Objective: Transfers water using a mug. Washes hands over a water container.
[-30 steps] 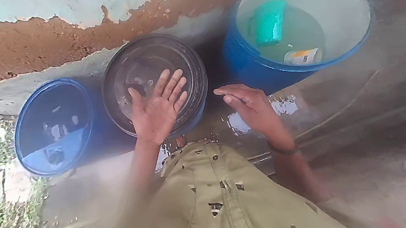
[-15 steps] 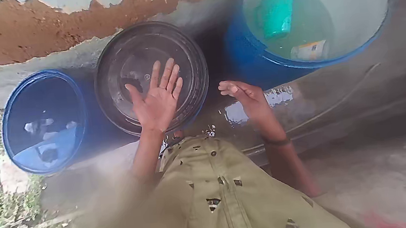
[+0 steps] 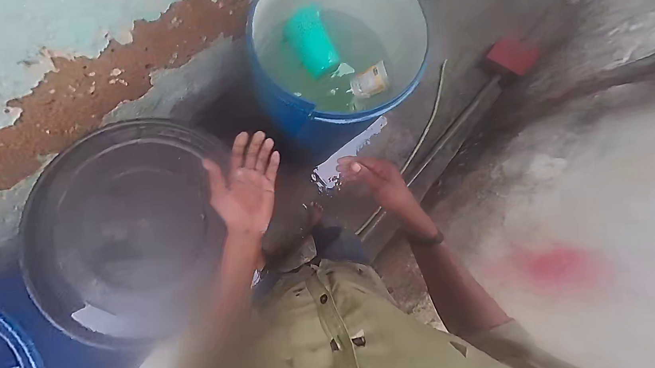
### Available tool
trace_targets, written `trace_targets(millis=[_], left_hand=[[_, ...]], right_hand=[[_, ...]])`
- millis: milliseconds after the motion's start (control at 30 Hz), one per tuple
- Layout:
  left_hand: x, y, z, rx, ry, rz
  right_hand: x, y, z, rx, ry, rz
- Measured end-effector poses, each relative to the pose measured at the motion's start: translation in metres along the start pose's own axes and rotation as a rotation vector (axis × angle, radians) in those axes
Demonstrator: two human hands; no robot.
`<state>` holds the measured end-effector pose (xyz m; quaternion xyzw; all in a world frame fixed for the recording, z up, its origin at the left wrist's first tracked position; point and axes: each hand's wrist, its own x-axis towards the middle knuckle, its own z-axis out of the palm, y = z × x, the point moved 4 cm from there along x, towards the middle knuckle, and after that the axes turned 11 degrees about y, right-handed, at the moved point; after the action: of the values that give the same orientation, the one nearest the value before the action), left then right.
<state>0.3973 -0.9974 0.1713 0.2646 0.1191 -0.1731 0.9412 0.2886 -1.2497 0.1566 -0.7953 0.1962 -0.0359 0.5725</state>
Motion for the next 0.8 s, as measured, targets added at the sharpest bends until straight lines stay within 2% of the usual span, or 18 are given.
trace_targets(millis=[133, 267, 333, 433, 500, 600, 733, 800], left_hand=[[0.072, -0.085, 0.057, 0.137, 0.017, -0.114], [0.151, -0.180, 0.104, 0.473, 0.170, -0.182], [0.196, -0.230, 0.112, 0.586, 0.240, -0.181], [0.258, -0.290, 0.100, 0.683, 0.348, -0.209], [0.291, -0.314, 0.086, 0.757, 0.456, -0.246], [0.326, -0.334, 0.071, 0.899, 0.529, -0.256], [0.351, -0.339, 0.062, 1.003, 0.555, -0.245], [0.359, -0.342, 0.056, 1.008, 0.553, -0.245]], right_hand=[[0.066, 0.026, -0.059, -0.024, 0.045, -0.049], [0.133, 0.047, -0.105, 0.081, 0.032, -0.022], [0.161, 0.057, -0.120, 0.215, 0.002, 0.064], [0.198, 0.079, -0.136, 0.381, -0.001, 0.247], [0.221, 0.096, -0.144, 0.420, 0.022, 0.336], [0.251, 0.096, -0.152, 0.462, 0.035, 0.417], [0.320, 0.110, -0.120, 0.586, 0.005, 0.592], [0.336, 0.118, -0.107, 0.564, 0.005, 0.668]])
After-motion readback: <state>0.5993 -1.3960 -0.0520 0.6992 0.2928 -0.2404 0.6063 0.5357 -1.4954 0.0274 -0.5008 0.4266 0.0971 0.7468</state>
